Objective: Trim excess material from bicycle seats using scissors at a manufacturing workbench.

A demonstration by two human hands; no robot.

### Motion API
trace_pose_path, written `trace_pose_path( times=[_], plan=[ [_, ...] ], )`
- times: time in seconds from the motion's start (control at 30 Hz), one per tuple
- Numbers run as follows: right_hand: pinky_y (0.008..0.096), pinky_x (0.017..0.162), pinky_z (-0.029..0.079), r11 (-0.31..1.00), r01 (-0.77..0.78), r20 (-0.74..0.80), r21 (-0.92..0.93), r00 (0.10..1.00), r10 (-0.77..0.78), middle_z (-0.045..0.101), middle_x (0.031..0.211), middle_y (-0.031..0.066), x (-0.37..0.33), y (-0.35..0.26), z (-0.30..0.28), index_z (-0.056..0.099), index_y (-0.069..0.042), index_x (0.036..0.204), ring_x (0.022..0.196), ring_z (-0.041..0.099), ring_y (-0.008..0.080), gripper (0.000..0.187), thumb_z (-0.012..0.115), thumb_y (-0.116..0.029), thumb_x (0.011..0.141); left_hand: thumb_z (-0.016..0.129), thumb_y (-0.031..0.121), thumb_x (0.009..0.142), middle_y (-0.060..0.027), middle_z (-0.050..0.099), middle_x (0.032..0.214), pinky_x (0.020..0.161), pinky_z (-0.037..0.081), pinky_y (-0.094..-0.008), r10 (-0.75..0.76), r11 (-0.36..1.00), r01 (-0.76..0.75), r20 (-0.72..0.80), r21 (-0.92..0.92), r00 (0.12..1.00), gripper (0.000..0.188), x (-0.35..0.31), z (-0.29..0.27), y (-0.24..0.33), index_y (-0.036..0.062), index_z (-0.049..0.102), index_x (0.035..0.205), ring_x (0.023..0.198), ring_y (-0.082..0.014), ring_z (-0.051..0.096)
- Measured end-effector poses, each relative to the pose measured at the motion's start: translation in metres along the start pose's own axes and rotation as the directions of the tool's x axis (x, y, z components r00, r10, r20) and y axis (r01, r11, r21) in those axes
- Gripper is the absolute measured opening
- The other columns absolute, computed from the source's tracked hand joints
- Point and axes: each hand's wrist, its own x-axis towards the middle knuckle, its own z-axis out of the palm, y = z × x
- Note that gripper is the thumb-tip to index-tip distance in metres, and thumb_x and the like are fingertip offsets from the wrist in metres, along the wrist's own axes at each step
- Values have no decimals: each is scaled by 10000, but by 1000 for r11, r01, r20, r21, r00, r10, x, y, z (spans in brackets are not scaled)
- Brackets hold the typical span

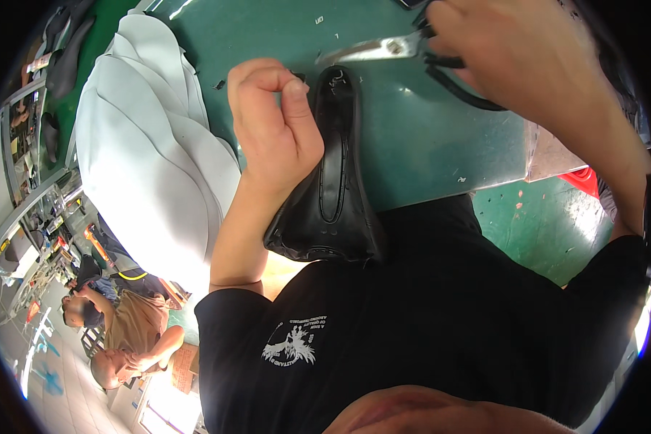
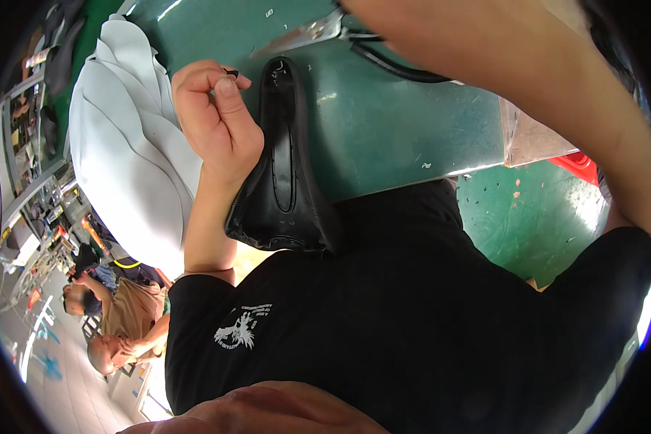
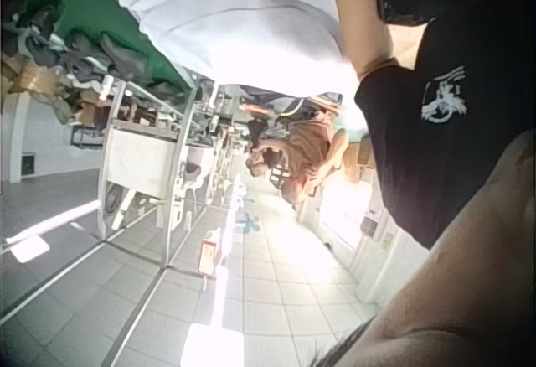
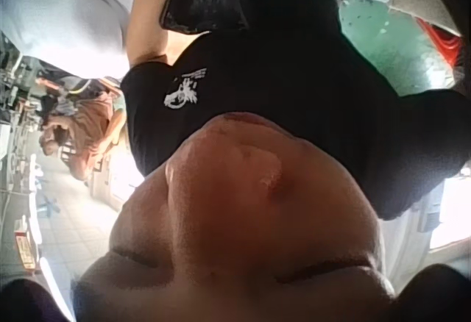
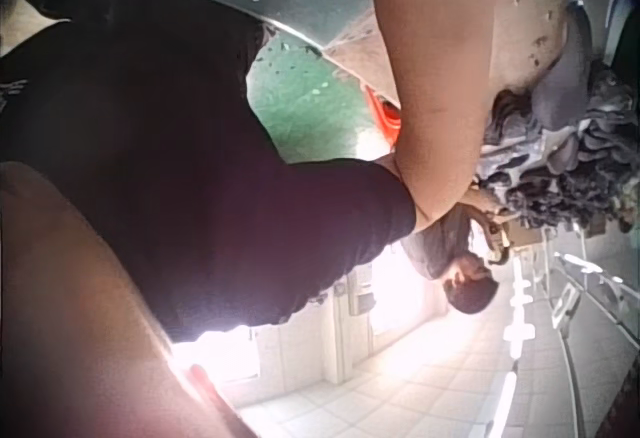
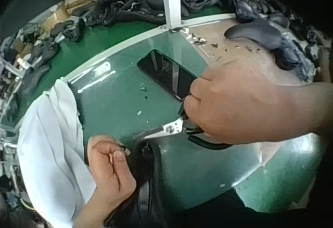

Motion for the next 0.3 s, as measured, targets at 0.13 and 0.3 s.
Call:
trace_pose_path(
  times=[0.13,0.3],
  plan=[
    [393,708,534,916,-356,-35,184,929,368,662,832,83,-29,15,16,690,-52,922,811,651,299,303,826,-251,738,543,-52,993,-154,598,989,690,521,-299,-166,969,138,-126,-203,978,70,-1,-1,-6,-13,497,1029,805,-215,614],
    [407,906,526,560,-782,120,274,606,786,721,1108,158,-94,28,45,705,-35,1138,1073,674,349,552,908,-321,712,576,14,1016,-153,603,1043,780,572,-291,-473,864,431,-127,-261,872,205,4,-19,-23,1,426,1155,790,-236,686]
  ],
)
